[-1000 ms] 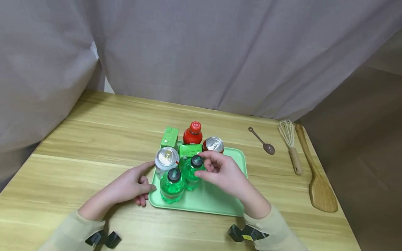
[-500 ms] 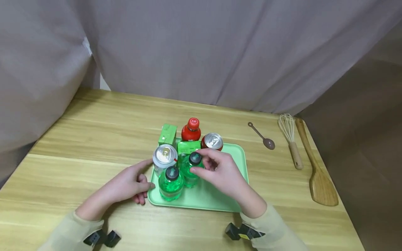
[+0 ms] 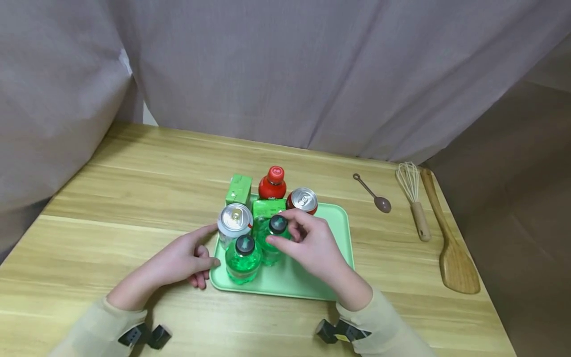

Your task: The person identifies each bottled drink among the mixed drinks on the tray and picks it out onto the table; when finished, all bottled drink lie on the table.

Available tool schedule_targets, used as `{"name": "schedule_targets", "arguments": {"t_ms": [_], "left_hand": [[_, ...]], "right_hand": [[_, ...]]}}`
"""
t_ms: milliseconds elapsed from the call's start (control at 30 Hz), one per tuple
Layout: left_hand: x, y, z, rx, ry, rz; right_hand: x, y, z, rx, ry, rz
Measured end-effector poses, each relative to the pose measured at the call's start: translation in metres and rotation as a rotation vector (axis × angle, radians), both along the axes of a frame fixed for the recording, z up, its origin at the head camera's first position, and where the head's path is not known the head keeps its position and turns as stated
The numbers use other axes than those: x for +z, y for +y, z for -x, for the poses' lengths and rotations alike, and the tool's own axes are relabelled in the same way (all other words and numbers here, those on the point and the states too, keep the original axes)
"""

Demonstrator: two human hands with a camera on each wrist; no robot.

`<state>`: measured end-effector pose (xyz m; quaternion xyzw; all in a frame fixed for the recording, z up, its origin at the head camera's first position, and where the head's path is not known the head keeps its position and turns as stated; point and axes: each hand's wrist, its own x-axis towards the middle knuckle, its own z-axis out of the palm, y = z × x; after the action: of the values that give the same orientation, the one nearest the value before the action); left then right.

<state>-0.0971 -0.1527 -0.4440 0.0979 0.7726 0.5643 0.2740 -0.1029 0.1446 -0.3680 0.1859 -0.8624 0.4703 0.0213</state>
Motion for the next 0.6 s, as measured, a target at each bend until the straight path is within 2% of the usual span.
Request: {"name": "schedule_targets", "arguments": {"t_ms": [267,600], "left_hand": [[-0.0004,-0.0003,0.0006,0.003,-0.001,-0.004],[-0.002,-0.0017,-0.0013,0.004,0.001,-0.003]], "right_hand": [[0.0,-0.0025,-0.0018,-0.016,-0.015,0.034],[-0.0026,-0.0044,-0.0031,-0.003,0.008,0.081]]}}
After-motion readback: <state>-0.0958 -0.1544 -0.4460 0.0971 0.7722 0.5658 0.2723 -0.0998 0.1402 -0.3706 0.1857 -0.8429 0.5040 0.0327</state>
